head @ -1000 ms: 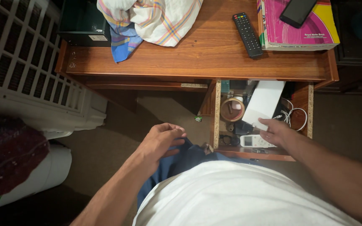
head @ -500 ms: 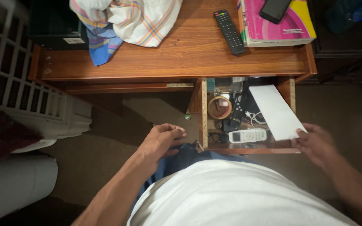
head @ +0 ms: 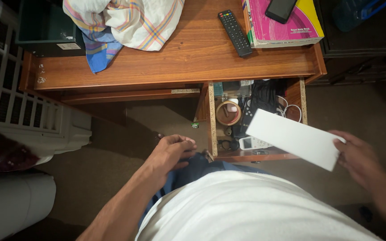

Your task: Organizing various electronic gadgets and items inside and on top of a wooden desk drawer.

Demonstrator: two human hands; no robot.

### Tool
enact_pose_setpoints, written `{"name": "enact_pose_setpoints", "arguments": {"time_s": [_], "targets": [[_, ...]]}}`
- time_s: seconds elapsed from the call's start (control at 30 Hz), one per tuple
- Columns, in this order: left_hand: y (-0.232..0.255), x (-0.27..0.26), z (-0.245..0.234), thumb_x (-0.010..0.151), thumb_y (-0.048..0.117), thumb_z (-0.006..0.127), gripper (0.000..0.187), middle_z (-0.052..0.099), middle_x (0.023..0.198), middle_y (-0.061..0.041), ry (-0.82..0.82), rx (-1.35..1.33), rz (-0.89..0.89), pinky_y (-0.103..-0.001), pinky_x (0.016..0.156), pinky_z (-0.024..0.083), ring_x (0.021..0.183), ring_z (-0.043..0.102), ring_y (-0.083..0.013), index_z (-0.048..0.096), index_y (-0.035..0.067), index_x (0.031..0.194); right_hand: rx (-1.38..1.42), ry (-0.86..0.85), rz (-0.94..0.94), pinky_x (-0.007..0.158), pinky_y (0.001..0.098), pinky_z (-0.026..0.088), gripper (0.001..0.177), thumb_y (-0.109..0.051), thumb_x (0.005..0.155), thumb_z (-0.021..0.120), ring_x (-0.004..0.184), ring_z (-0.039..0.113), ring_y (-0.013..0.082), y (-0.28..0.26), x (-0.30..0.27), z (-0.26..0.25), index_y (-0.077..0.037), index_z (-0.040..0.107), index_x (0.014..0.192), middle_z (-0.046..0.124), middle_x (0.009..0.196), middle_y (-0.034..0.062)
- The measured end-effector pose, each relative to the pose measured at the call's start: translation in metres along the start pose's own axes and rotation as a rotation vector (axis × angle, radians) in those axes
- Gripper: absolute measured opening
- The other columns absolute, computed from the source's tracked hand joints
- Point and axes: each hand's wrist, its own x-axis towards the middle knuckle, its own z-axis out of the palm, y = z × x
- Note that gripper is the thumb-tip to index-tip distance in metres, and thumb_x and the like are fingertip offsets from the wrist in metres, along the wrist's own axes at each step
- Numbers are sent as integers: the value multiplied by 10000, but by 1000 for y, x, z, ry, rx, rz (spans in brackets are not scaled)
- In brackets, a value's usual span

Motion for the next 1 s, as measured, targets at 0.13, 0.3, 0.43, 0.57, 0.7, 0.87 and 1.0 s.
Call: {"name": "enact_pose_setpoints", "arguments": {"time_s": [0.13, 0.3, 0.43, 0.57, 0.7, 0.87, 1.0], "targets": [[1, -6, 2, 984, 323, 549, 279, 727, 1217, -9, 16, 20, -23, -384, 1026, 529, 1217, 655, -139, 677, 173, 1181, -11, -55, -93, 792, 334, 490, 333, -156, 1049, 544, 972, 612, 159, -18, 16, 38, -162, 660, 1361, 689, 1177, 38], [2, -11, 3, 992, 327, 538, 274, 725, 1231, -14, 20, 24, -28, -381, 1025, 530, 1223, 650, -138, 669, 182, 1183, -357, -153, -261, 879, 381, 531, 313, -113, 1023, 578, 965, 672, 223, -42, 38, 89, -151, 742, 1287, 759, 1134, 117], [-2, -12, -2, 983, 331, 547, 276, 729, 1225, -8, 35, 18, -26, -373, 1016, 534, 1216, 656, -130, 674, 187, 1181, -508, -273, -338, 894, 392, 555, 308, -115, 993, 602, 971, 719, 257, -23, 77, 111, -150, 757, 1257, 786, 1128, 127], [-11, -14, -6, 972, 324, 566, 271, 735, 1202, 2, 44, -15, -15, -366, 995, 537, 1188, 668, -120, 682, 177, 1168, -946, -281, -323, 968, 371, 556, 350, -177, 928, 686, 1048, 735, 234, -31, 75, 134, -204, 752, 1271, 788, 1162, 89], [-20, -16, -10, 964, 314, 592, 253, 735, 1175, -6, 73, -53, -22, -366, 966, 533, 1159, 674, -128, 692, 167, 1144, -826, -223, -467, 982, 372, 537, 438, -219, 881, 770, 1068, 699, 240, -44, 59, 169, -77, 728, 1293, 750, 1197, 120], [-25, -16, -17, 941, 296, 629, 239, 746, 1152, -6, 100, -100, -27, -371, 937, 536, 1138, 686, -148, 697, 156, 1123, -291, -342, -17, 846, 395, 583, 608, -157, 889, 753, 1020, 672, 272, -51, 57, 219, -47, 495, 1428, 653, 1222, 163], [-26, -18, -23, 934, 314, 621, 248, 755, 1147, 2, 127, -106, -20, -379, 931, 545, 1137, 689, -150, 701, 164, 1115, -107, -392, 208, 758, 322, 576, 429, -140, 917, 735, 1033, 646, 259, -41, 72, 242, -48, 516, 1275, 582, 1281, 151]]}}
